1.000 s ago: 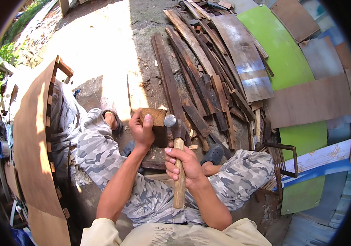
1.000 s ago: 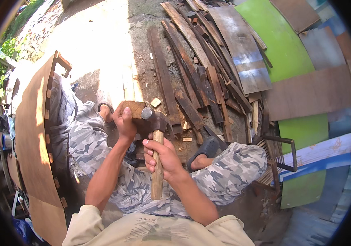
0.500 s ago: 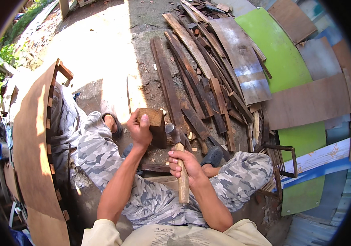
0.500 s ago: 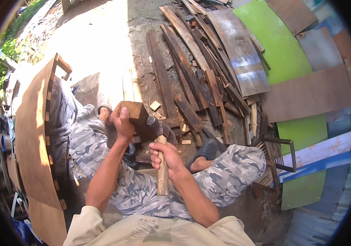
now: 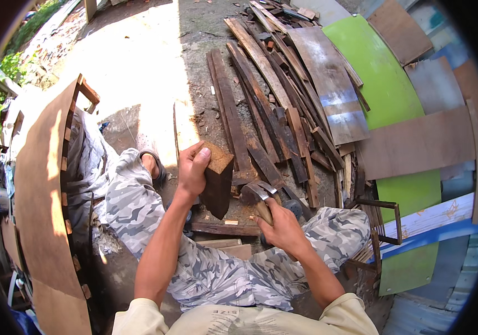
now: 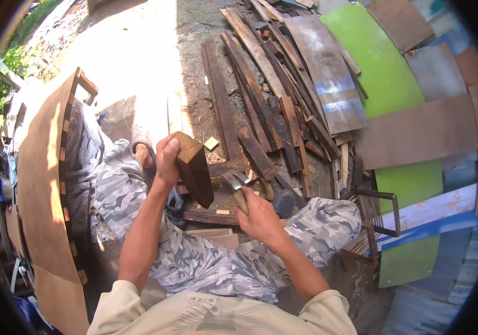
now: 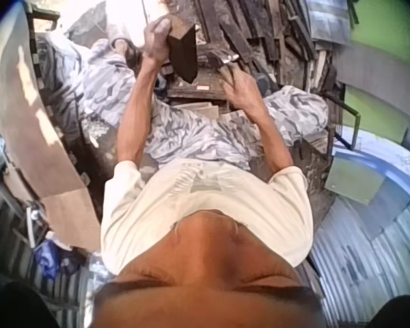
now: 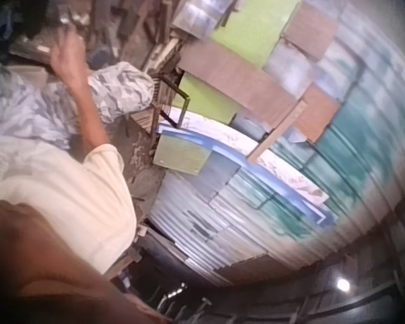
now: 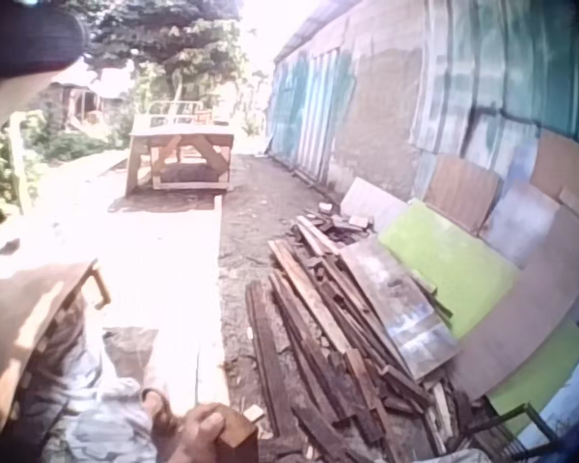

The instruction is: The person sits on the ground and uses a hammer to drive nails into a small wooden block, then places the block on a larger wooden frame and continues hammering. The person adjusts the wood pieces and hammers them together.

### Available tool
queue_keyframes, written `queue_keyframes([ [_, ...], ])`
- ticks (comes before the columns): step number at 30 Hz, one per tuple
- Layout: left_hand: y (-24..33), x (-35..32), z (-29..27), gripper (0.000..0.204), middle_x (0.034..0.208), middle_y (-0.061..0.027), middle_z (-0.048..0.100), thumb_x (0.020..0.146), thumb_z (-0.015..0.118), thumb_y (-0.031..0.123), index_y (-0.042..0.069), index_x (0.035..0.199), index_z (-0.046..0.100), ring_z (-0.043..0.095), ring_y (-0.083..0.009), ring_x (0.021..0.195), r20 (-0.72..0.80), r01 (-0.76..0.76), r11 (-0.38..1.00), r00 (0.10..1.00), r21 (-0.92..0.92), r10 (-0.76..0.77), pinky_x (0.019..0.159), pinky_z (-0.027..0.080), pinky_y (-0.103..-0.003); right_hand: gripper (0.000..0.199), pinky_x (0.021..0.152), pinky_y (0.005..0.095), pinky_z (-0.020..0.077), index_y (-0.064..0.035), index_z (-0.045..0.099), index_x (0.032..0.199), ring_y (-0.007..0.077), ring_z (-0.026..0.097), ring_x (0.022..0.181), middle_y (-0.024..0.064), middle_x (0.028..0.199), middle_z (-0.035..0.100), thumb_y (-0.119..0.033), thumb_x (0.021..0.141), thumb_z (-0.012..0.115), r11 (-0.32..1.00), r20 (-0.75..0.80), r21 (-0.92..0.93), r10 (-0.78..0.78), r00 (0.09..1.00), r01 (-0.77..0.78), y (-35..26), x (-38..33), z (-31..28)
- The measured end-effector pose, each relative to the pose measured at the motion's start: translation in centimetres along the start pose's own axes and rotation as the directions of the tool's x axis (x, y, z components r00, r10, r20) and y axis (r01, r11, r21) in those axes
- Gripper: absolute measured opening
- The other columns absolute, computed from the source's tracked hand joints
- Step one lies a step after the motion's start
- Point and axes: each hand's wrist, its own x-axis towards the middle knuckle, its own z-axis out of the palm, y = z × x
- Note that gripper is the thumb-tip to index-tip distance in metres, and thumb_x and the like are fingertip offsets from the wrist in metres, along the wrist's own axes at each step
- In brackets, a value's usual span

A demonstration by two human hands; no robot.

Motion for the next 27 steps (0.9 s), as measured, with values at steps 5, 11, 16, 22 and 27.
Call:
queue_keyframes([
  [5,0.2,-0.1,0.9,0.031,0.074,0.0032,0.057,0.091,0.064,0.026,-0.005,0.092,0.062,0.049,-0.0047,0.069,-0.033,-0.018,0.999,0.999,0.044,0.019,0.062,0.040,-0.025,0.064,0.093,0.0465,0.0474,0.0022,0.041,0.148,0.0440,0.060,0.107,0.0293,0.115,0.059,-0.013,0.090,0.062,0.992,-0.103,0.122,-0.011,0.995,0.024,0.5,-0.2,0.8],
  [11,0.9,-0.3,1.2,0.030,0.073,0.0030,0.058,0.091,0.064,0.026,-0.004,0.089,0.062,0.050,-0.0051,0.068,-0.050,-0.022,0.998,0.998,0.053,0.025,0.062,0.041,-0.025,0.066,0.092,0.0450,0.0469,-0.0048,0.044,0.151,0.0411,0.059,0.100,0.0229,0.107,0.055,-0.003,0.088,0.065,0.999,-0.291,-0.038,-0.032,0.956,0.022,-1.5,1.2,1.0],
  [16,1.0,-0.5,1.3,0.030,0.072,0.0030,0.058,0.090,0.064,0.027,-0.003,0.086,0.062,0.050,-0.0050,0.069,-0.030,0.010,0.988,1.000,0.156,-0.006,0.061,0.041,-0.025,0.065,0.092,0.0423,0.0478,-0.0086,0.046,0.150,0.0394,0.061,0.101,0.0210,0.110,0.055,-0.002,0.089,0.066,0.999,-0.333,-0.023,0.026,0.943,-0.036,-3.4,1.6,0.6],
  [22,1.0,-0.1,1.3,0.029,0.070,0.0030,0.056,0.089,0.066,0.026,-0.002,0.086,0.062,0.048,-0.0050,0.067,-0.067,-0.045,0.991,0.996,0.128,0.053,0.060,0.040,-0.025,0.066,0.093,0.0428,0.0477,-0.0083,0.046,0.150,0.0401,0.060,0.103,0.0217,0.111,0.055,-0.002,0.088,0.067,0.998,-0.327,-0.044,0.024,0.945,-0.040,-4.3,2.2,0.4],
  [27,0.7,-0.2,0.5,0.032,0.072,0.0017,0.059,0.089,0.066,0.029,-0.003,0.088,0.062,0.051,-0.0061,0.069,0.003,-0.013,0.977,1.000,0.211,0.013,0.063,0.042,-0.025,0.065,0.092,0.0448,0.0478,-0.0080,0.048,0.149,0.0410,0.060,0.103,0.0217,0.112,0.055,-0.002,0.087,0.068,0.994,-0.252,-0.102,0.012,0.968,-0.039,-4.9,2.6,-1.2],
])
